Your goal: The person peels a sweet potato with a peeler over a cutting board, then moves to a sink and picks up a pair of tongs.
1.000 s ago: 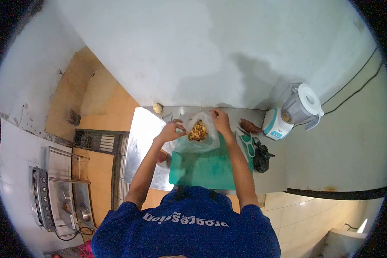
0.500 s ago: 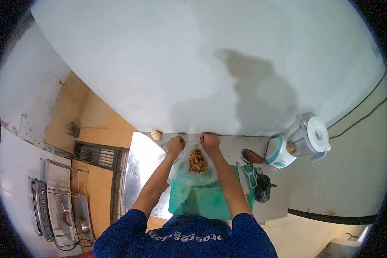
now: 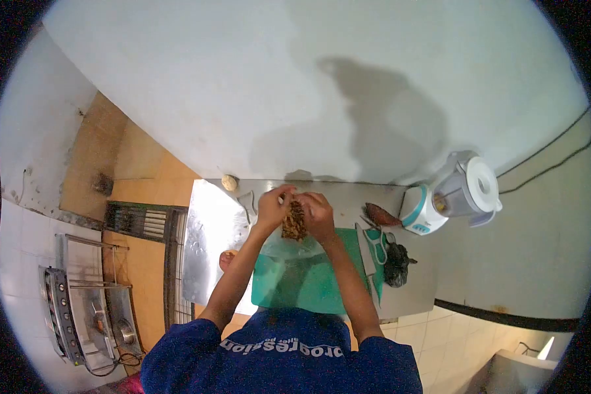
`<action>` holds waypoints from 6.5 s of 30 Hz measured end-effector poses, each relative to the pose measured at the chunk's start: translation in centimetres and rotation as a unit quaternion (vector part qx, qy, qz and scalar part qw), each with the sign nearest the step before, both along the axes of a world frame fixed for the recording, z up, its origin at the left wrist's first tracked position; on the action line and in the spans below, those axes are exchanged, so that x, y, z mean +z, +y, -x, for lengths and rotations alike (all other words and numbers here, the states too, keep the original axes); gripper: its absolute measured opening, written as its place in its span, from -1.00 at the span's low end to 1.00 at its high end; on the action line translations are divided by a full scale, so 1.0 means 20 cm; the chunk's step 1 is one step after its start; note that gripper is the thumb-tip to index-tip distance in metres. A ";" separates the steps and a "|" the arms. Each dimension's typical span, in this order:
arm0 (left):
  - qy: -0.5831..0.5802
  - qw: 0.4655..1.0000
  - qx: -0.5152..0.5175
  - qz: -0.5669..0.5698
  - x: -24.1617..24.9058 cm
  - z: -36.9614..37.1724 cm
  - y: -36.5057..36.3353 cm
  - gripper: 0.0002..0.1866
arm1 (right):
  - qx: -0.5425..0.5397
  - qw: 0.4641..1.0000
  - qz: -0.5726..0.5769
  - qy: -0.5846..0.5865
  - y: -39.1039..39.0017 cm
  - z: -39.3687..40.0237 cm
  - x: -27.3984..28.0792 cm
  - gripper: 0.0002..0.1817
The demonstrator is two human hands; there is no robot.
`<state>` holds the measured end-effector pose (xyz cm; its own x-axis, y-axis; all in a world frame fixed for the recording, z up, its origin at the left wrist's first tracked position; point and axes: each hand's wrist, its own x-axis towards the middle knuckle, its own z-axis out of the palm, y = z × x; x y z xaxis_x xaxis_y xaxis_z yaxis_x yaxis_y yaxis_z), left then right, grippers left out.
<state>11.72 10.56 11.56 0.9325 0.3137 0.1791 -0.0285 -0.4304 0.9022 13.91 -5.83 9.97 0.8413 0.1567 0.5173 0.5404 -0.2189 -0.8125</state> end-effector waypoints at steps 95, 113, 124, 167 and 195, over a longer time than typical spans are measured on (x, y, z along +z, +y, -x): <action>0.095 0.866 0.068 0.487 -0.51 1.21 0.74 -0.52 | 0.038 0.985 0.113 0.123 0.82 0.61 -0.24 -0.91; 0.289 0.755 -0.172 0.563 -0.41 1.09 0.24 -0.37 | -0.133 0.967 0.154 0.156 -0.01 0.70 -0.11 -0.87; 0.211 0.850 -0.152 0.458 -0.35 1.09 -0.10 -0.28 | -0.258 0.909 0.301 0.129 -0.68 0.85 -0.20 -0.54; 0.188 0.726 -0.143 0.646 -0.40 1.02 -0.23 -0.33 | -0.221 0.861 0.396 0.228 -0.95 0.90 -0.36 -0.28; 0.143 0.818 -0.133 0.541 -0.18 0.89 -0.42 -0.18 | -0.015 0.933 0.181 0.310 -0.77 0.77 0.02 -0.44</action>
